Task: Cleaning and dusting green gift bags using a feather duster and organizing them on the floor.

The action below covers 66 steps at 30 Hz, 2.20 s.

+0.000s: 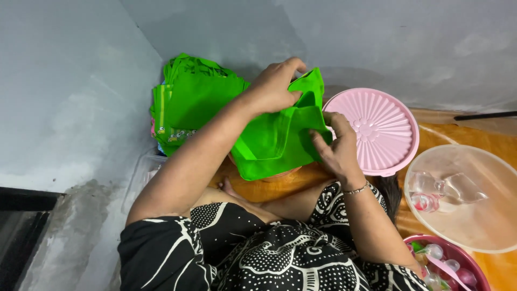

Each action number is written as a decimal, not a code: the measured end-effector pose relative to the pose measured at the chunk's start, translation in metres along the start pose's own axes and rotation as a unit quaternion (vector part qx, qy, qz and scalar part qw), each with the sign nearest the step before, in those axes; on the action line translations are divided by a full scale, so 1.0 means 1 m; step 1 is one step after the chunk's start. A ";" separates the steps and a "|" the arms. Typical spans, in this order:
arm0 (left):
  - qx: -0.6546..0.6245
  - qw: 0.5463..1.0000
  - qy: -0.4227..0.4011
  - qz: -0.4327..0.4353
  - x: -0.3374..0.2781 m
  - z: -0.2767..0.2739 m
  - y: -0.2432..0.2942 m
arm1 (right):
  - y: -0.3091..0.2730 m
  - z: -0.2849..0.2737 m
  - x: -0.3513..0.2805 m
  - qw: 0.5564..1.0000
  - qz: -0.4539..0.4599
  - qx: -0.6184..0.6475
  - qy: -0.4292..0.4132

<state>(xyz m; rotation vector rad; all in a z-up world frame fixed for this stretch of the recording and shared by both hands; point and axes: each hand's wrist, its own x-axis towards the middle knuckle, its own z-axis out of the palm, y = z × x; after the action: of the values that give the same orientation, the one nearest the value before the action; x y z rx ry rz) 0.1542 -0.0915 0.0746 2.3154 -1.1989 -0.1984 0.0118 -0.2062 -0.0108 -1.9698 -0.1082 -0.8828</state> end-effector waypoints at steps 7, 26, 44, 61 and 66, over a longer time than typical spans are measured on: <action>0.028 0.993 0.055 -0.100 0.024 0.023 -0.030 | -0.003 0.003 0.007 0.995 -0.042 0.022 -0.091; -0.104 0.988 -0.078 0.085 -0.022 -0.004 0.040 | -0.001 -0.001 0.025 0.998 -0.055 0.016 0.035; 0.022 0.995 0.058 0.083 -0.025 -0.026 0.009 | 0.016 -0.009 0.016 0.994 0.109 0.015 -0.017; -0.006 0.976 -0.126 0.176 -0.032 -0.039 0.036 | -0.001 -0.014 0.031 0.979 -0.090 -0.065 -0.170; 0.086 0.990 -0.021 0.110 -0.021 -0.017 0.014 | 0.051 0.009 0.002 0.987 0.065 -0.122 -0.081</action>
<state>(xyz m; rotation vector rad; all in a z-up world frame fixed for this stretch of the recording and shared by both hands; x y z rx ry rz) 0.1376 -0.0752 0.0938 2.3087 -1.5355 -0.0681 0.0392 -0.2277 -0.0492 -2.2480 0.0370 -0.6754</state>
